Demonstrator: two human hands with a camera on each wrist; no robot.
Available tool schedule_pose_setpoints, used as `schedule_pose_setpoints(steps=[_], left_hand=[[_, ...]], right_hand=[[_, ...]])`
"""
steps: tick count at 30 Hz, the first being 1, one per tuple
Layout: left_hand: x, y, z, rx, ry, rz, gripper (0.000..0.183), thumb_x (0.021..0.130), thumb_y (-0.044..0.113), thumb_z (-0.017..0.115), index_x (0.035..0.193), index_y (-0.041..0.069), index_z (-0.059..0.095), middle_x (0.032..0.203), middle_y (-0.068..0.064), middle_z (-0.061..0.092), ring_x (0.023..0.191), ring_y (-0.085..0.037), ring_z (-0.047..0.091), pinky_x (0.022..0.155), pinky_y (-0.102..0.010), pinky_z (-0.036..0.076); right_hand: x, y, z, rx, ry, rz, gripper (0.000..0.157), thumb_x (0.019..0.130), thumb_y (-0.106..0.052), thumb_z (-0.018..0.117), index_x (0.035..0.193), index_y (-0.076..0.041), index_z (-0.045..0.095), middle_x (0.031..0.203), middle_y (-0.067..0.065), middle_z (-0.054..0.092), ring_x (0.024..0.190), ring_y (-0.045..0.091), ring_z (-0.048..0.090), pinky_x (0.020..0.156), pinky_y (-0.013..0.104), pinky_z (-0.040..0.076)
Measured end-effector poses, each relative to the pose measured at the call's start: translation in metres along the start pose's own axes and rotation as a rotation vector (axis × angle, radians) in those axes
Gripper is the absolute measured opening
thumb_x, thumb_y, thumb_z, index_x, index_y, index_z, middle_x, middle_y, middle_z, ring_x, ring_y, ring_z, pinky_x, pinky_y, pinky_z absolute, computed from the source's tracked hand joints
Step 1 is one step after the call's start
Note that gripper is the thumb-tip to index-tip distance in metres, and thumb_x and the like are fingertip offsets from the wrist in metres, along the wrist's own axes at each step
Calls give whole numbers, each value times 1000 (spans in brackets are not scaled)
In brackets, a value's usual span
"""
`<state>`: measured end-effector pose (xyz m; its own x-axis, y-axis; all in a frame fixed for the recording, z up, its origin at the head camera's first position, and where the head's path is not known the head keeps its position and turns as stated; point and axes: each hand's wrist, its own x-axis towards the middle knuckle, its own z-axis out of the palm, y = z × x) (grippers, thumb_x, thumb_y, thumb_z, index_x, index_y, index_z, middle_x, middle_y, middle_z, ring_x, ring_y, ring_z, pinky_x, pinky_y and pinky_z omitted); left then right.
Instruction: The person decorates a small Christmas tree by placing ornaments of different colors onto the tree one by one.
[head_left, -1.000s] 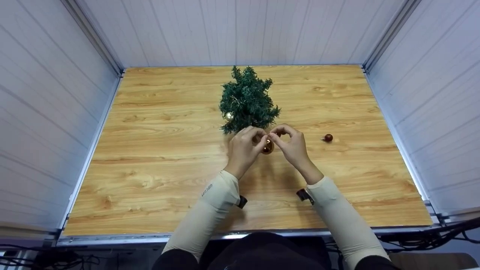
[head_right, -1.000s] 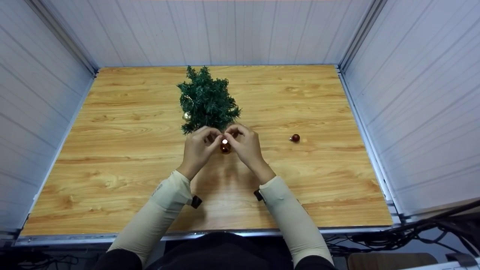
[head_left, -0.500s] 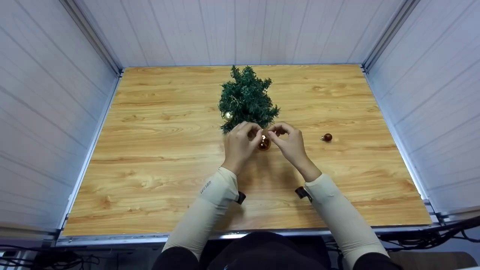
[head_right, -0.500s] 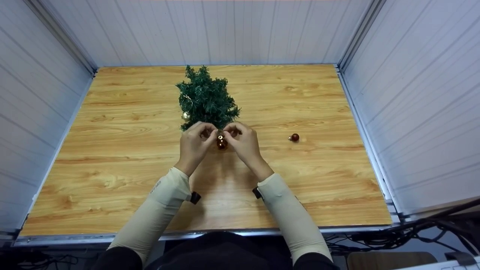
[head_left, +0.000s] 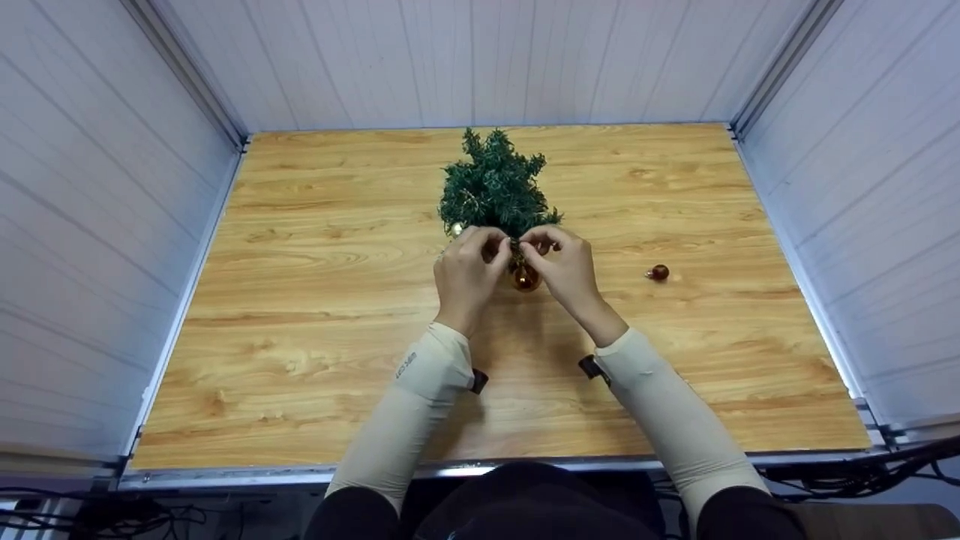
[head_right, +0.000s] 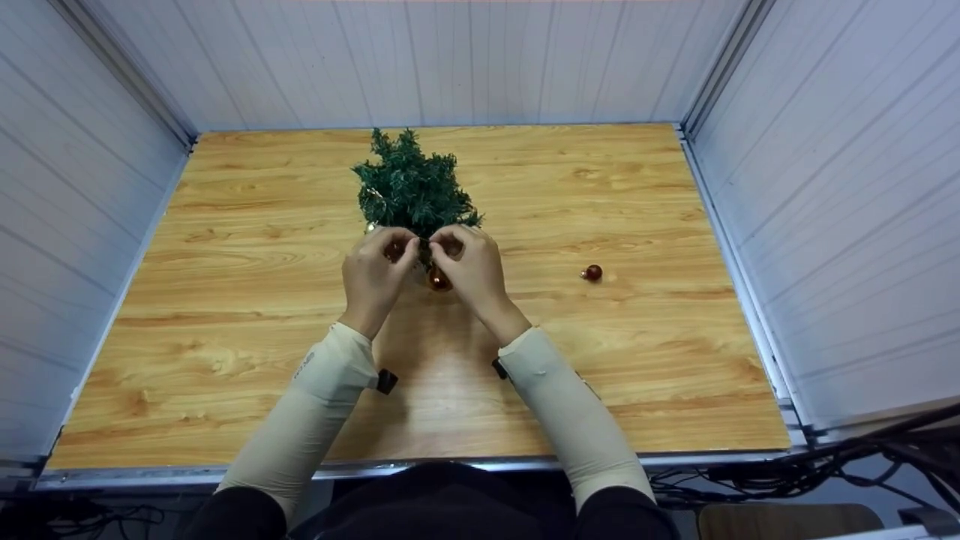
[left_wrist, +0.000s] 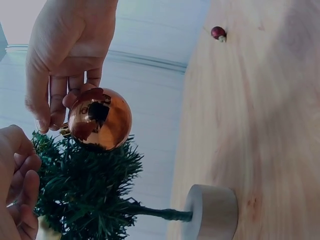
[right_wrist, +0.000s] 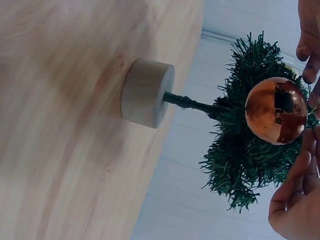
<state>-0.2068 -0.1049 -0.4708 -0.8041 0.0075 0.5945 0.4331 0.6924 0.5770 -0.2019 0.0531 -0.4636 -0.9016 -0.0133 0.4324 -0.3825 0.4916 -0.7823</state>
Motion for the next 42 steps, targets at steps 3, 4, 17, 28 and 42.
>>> schedule_pose_setpoints(steps=[3, 4, 17, 28, 42], left_hand=[[2, -2, -2, 5, 12, -9, 7, 87, 22, 70, 88, 15, 73, 87, 3, 71, 73, -14, 66, 58, -30, 51], [2, -2, -3, 9, 14, -12, 8, 87, 22, 71, 89, 15, 74, 87, 3, 72, 73, -14, 66, 58, -30, 52], [5, -6, -10, 6, 5, -53, 9, 89, 24, 70, 90, 16, 73, 85, 2, 69, 65, -16, 63, 52, -33, 50], [8, -9, -17, -21, 40, -58, 9, 89, 23, 70, 89, 15, 73, 86, 1, 71, 70, -16, 66, 57, -33, 51], [15, -6, -17, 1, 36, -48, 9, 89, 23, 69, 89, 15, 74, 85, 2, 69, 69, -14, 64, 56, -32, 50]], right_hand=[[3, -3, 2, 8, -9, -4, 6, 90, -10, 70, 92, -6, 74, 85, 4, 71, 73, 13, 59, 68, 38, 50], [4, -3, 3, 5, -9, -6, 6, 89, -10, 71, 91, -6, 74, 85, 4, 71, 72, 13, 59, 68, 40, 50], [10, -8, 11, -73, 13, -55, 7, 86, -10, 74, 90, -5, 75, 82, 6, 73, 75, 20, 62, 86, 41, 33], [9, -20, 15, -57, 15, -50, 6, 86, -11, 73, 90, -6, 74, 83, 5, 73, 73, 18, 64, 86, 38, 34], [9, -20, 22, 36, 12, 43, 7, 89, -10, 71, 91, -3, 73, 83, 7, 72, 68, 14, 63, 63, 21, 48]])
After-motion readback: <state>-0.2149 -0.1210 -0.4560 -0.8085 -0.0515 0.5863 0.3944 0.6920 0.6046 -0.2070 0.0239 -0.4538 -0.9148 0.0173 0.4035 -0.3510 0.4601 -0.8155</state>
